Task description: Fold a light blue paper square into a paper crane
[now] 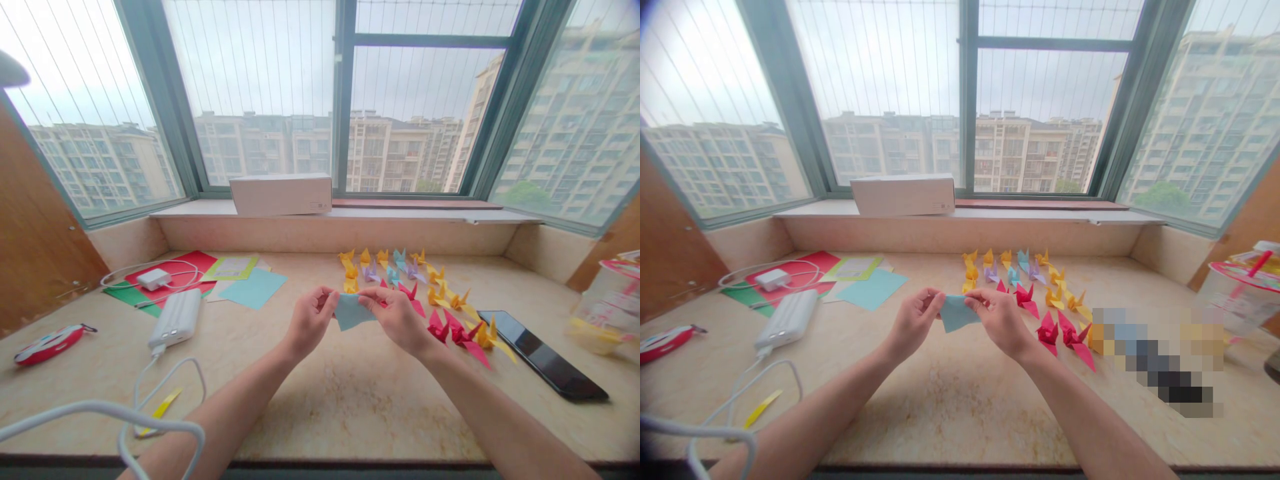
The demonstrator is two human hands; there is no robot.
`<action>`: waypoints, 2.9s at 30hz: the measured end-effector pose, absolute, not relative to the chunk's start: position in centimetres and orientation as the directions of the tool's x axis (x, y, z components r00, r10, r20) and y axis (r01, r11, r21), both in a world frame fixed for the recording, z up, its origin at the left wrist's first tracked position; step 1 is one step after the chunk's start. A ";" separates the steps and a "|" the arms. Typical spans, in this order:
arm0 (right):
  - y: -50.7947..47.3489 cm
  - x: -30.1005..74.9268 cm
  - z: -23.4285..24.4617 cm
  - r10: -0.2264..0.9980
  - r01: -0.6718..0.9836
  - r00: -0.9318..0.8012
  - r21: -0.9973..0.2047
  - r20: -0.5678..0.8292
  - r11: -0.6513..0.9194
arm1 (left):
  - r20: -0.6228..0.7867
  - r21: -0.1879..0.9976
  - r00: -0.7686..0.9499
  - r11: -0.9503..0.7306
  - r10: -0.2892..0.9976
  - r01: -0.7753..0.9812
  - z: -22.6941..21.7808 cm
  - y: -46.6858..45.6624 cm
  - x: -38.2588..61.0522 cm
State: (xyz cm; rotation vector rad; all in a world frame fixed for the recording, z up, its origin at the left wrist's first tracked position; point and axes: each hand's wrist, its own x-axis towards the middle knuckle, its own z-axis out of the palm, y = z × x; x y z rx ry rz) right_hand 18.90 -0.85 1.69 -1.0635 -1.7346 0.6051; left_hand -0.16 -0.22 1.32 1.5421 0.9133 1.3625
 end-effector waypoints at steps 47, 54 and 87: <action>-0.9 19.8 1.6 0.596 0.599 -0.183 -0.392 0.782 0.698 | 0.187 0.981 0.547 -0.180 0.816 -0.068 1.2 -1.4 0.6; -0.9 18.8 1.0 0.640 0.568 -0.098 -0.485 0.762 0.665 | 0.190 0.981 0.572 -0.169 0.798 -0.091 1.0 -1.2 0.7; -1.3 17.5 2.0 0.799 0.158 0.174 -0.817 0.576 0.555 | 0.270 0.949 0.281 -0.205 0.921 -0.239 1.4 -1.6 1.5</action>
